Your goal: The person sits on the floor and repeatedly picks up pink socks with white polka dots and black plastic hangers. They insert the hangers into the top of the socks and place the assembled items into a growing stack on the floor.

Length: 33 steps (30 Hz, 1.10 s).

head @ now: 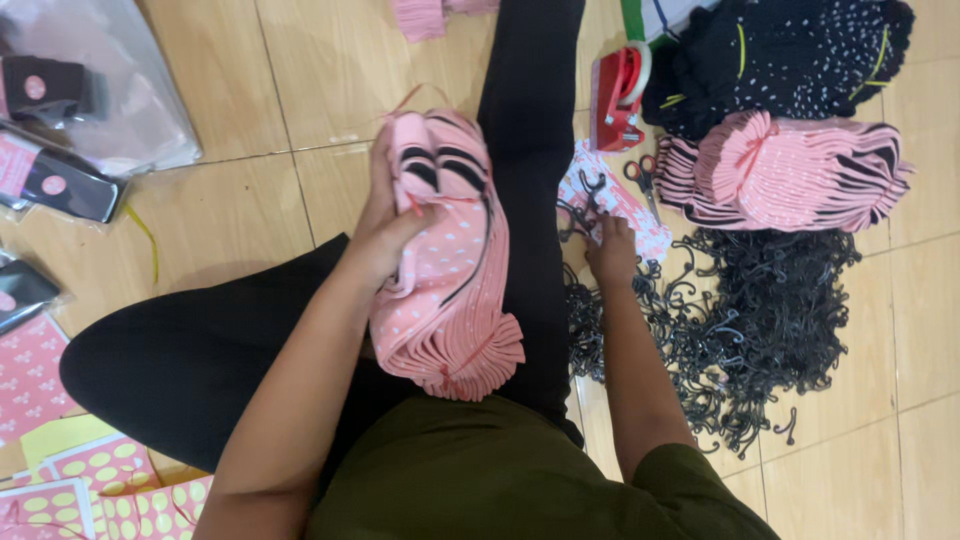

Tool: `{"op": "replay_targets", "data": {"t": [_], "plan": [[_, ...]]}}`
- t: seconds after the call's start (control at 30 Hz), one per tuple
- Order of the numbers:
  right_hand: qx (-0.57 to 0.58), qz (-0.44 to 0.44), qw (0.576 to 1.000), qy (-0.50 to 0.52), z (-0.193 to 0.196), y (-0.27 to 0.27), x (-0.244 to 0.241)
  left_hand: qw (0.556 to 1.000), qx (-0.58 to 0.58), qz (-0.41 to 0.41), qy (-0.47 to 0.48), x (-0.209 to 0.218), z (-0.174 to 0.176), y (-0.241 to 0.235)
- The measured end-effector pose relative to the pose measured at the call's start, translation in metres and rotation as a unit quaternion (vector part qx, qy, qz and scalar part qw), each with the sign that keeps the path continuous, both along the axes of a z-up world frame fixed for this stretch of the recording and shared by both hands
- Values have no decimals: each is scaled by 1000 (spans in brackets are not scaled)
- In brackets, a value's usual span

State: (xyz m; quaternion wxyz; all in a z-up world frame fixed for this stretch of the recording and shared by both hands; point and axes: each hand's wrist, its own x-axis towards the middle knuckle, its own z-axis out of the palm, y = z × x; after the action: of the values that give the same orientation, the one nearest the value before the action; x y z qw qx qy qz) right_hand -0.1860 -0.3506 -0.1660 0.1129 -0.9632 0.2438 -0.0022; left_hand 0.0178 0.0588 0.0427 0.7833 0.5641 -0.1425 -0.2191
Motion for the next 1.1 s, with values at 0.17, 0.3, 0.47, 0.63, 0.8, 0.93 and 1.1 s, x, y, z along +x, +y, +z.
{"op": "replay_targets", "data": {"t": [0.17, 0.3, 0.47, 0.63, 0.8, 0.93, 1.1], "plan": [[-19, -28, 992, -119, 29, -6, 50, 1000, -22, 6, -9, -2, 4, -29], [236, 128, 868, -418, 255, 101, 122, 984, 169, 20, -47, -1, 45, -46], [121, 356, 878, -297, 339, 169, 157, 954, 296, 36, -16, -5, 65, -62], [8, 417, 893, -167, 311, 165, 179, 936, 343, 53, -55, -14, 50, -60], [38, 453, 878, -148, 328, 170, 171, 929, 363, 45, -63, -16, 51, -58], [-34, 472, 871, -135, 315, 165, 169, 926, 372, 33, -59, -17, 48, -60], [170, 405, 884, -160, 325, 171, 171, 926, 371, 32, -62, -14, 43, -57]]}}
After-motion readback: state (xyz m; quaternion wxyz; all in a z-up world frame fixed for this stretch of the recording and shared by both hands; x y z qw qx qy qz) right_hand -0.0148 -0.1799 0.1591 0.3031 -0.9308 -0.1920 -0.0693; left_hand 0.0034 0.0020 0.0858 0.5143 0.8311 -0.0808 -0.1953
